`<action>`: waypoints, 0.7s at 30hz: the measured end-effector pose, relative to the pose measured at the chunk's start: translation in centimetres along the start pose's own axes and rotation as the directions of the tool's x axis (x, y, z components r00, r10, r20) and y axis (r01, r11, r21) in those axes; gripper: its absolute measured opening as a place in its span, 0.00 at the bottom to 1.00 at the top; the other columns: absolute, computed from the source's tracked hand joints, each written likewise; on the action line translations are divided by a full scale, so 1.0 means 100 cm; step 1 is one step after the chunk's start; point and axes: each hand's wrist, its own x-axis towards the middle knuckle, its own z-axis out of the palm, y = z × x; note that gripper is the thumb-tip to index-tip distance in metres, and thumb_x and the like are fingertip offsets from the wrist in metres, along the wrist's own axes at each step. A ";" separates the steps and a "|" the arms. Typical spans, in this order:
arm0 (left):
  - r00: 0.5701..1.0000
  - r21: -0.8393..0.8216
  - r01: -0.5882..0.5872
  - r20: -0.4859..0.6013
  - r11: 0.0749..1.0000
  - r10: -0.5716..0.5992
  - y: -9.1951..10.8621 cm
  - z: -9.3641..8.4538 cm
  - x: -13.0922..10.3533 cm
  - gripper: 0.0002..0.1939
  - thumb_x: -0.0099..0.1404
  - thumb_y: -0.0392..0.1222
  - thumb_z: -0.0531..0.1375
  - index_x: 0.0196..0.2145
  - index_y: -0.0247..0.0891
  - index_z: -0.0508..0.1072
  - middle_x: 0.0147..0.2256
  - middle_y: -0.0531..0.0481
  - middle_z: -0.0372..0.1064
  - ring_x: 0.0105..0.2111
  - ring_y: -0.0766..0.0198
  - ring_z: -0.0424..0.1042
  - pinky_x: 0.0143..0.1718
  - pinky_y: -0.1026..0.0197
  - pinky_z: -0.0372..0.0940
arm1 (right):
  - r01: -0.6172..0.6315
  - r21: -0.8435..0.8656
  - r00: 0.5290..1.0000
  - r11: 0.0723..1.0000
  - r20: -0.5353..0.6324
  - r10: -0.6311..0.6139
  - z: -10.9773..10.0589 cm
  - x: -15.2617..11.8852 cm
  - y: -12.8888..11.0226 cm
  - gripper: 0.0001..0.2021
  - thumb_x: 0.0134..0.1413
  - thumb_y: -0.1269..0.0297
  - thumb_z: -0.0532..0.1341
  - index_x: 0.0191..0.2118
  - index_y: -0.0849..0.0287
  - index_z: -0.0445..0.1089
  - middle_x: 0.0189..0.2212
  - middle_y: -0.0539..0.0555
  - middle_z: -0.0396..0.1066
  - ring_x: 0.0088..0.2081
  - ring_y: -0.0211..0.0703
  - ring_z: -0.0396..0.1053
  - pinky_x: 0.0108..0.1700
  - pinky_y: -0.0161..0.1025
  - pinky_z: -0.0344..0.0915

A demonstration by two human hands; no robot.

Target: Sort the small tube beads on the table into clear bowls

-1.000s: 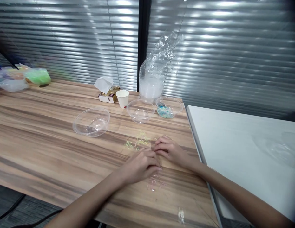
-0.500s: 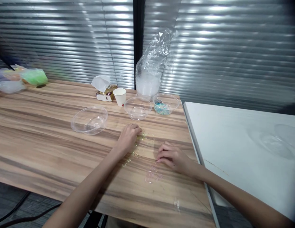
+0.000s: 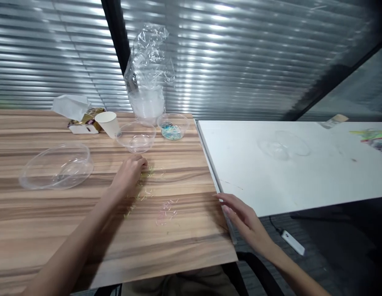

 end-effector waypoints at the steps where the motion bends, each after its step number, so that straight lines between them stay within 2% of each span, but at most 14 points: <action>1: 1.000 0.019 -0.013 -0.002 1.000 0.013 0.001 -0.001 0.001 0.10 0.61 0.29 0.50 0.29 0.35 0.69 0.30 0.44 0.67 0.33 0.55 0.66 0.34 0.58 0.58 | -0.028 0.003 1.000 1.000 -0.007 0.028 0.001 -0.009 -0.001 0.15 0.66 0.59 0.52 0.54 0.53 0.66 0.52 0.56 0.68 0.54 0.47 0.65 0.56 0.45 0.62; 3: 0.999 0.041 -0.015 -0.031 0.999 0.016 0.008 -0.006 0.001 0.10 0.62 0.30 0.49 0.29 0.35 0.69 0.31 0.44 0.67 0.33 0.55 0.66 0.34 0.58 0.57 | -0.070 0.002 0.997 0.998 -0.034 0.071 0.005 -0.022 -0.002 0.16 0.66 0.59 0.51 0.56 0.52 0.65 0.55 0.56 0.66 0.57 0.47 0.62 0.59 0.46 0.60; 6: 0.995 -0.004 -0.017 -0.097 1.000 0.016 0.032 -0.016 -0.011 0.10 0.65 0.31 0.48 0.30 0.36 0.67 0.31 0.45 0.66 0.33 0.56 0.65 0.35 0.58 0.58 | -0.095 -0.034 0.986 0.995 -0.137 0.090 0.007 -0.030 0.001 0.17 0.66 0.60 0.50 0.58 0.51 0.63 0.56 0.55 0.65 0.57 0.47 0.62 0.57 0.45 0.62; 9: 0.992 -0.069 -0.096 -0.087 0.993 0.090 0.066 -0.025 -0.038 0.11 0.67 0.32 0.46 0.31 0.37 0.66 0.32 0.46 0.66 0.33 0.57 0.65 0.35 0.58 0.58 | -0.088 -0.143 0.972 0.986 -0.230 0.053 0.006 -0.033 0.012 0.15 0.64 0.61 0.53 0.53 0.53 0.67 0.50 0.56 0.69 0.51 0.47 0.67 0.52 0.43 0.67; 12: 0.984 -0.080 -0.170 -0.075 0.982 0.164 0.095 -0.027 -0.072 0.11 0.65 0.30 0.45 0.37 0.37 0.66 0.37 0.45 0.67 0.37 0.56 0.65 0.39 0.56 0.60 | -0.047 -0.241 0.979 0.969 -0.204 -0.003 0.004 -0.035 0.023 0.10 0.62 0.63 0.56 0.45 0.56 0.72 0.44 0.57 0.71 0.46 0.48 0.70 0.47 0.42 0.69; 16: 0.984 -0.058 -0.150 -0.109 0.987 0.143 0.112 -0.013 -0.105 0.16 0.62 0.25 0.46 0.40 0.38 0.67 0.39 0.46 0.68 0.39 0.56 0.66 0.40 0.56 0.60 | 0.000 -0.298 0.983 0.955 -0.177 -0.055 0.006 -0.035 0.030 0.09 0.62 0.64 0.56 0.41 0.56 0.73 0.41 0.57 0.70 0.44 0.47 0.70 0.44 0.42 0.70; 21: 0.980 -0.080 -0.071 -0.190 0.994 0.054 0.118 0.011 -0.123 0.14 0.65 0.28 0.47 0.40 0.40 0.68 0.37 0.46 0.69 0.37 0.56 0.67 0.39 0.56 0.61 | 0.041 -0.356 0.979 0.933 -0.175 -0.109 0.011 -0.030 0.034 0.09 0.62 0.66 0.54 0.36 0.55 0.72 0.37 0.58 0.69 0.41 0.50 0.68 0.40 0.45 0.70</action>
